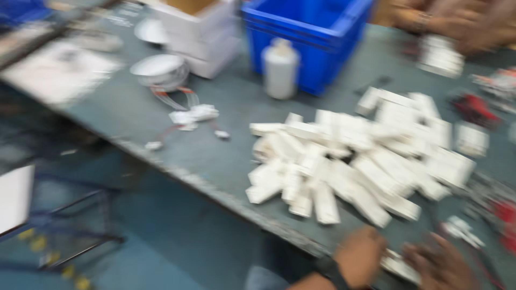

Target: The person assembles electronic drivers by inserting colored wires into white rectangular component housings by hand.

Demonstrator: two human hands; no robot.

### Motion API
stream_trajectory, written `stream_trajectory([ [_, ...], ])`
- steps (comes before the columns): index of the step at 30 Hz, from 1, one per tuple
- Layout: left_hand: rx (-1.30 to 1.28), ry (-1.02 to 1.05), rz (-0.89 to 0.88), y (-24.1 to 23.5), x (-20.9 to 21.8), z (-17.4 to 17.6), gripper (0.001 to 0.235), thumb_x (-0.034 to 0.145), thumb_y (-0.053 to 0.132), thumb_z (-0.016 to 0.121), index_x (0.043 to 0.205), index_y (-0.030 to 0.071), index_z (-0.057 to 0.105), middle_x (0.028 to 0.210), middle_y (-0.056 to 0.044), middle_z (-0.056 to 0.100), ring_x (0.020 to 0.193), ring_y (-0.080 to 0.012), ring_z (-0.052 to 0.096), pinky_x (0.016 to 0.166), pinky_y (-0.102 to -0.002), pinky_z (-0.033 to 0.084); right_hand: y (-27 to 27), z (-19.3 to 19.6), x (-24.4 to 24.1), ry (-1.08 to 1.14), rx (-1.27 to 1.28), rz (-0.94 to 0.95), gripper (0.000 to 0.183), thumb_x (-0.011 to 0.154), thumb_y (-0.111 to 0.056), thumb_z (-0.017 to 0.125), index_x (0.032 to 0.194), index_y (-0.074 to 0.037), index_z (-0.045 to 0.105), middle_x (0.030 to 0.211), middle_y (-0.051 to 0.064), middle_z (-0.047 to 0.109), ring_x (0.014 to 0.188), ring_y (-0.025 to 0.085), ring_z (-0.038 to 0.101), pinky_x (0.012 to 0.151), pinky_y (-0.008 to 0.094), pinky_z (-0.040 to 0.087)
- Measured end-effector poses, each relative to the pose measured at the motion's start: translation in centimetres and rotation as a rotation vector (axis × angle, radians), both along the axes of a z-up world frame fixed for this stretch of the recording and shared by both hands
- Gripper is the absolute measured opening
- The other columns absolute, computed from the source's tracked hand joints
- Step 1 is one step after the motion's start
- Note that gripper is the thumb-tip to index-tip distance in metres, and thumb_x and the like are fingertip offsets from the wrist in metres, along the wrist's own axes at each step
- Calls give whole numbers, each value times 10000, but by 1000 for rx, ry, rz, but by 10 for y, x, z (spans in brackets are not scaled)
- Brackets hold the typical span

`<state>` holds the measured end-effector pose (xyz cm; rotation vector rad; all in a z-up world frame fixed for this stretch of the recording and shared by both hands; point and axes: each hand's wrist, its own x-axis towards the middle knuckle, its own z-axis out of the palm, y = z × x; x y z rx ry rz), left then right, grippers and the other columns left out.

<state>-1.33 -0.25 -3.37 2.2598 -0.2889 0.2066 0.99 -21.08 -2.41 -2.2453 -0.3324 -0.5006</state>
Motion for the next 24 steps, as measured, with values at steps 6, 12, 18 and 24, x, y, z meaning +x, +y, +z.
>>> stream_trajectory([
  [6, -14, 13, 4, 13, -1, 26, 131, 966, 124, 560, 892, 47, 636, 891, -173, 630, 895, -392, 604, 783, -511, 463, 30, 17, -7, 214, 367, 222, 534, 933, 73, 593, 1427, -70, 449, 1022, 104, 753, 883, 152, 752, 795, 312, 637],
  [12, -69, 90, -40, 16, -1, 44, 60, 885, 97, 631, 882, 38, 618, 868, -162, 624, 894, -383, 600, 797, -499, 458, 33, 23, -11, 219, 387, 294, 542, 956, 122, 559, 1443, -91, 454, 1051, 124, 744, 929, 164, 741, 823, 311, 629],
  [18, -47, 101, -27, 14, 1, 48, 78, 899, 109, 623, 875, 35, 613, 867, -157, 626, 871, -379, 603, 785, -496, 459, 35, 36, -11, 208, 276, 300, 542, 948, 117, 570, 1429, -103, 450, 1025, 107, 762, 876, 162, 762, 785, 291, 628],
  [24, -15, 107, -35, 14, 2, 46, 77, 882, 102, 628, 864, 27, 619, 858, -165, 628, 865, -387, 610, 774, -503, 463, 38, 45, -12, 171, 159, 290, 540, 930, 101, 609, 1412, -100, 469, 996, 99, 770, 857, 172, 776, 734, 293, 624],
])
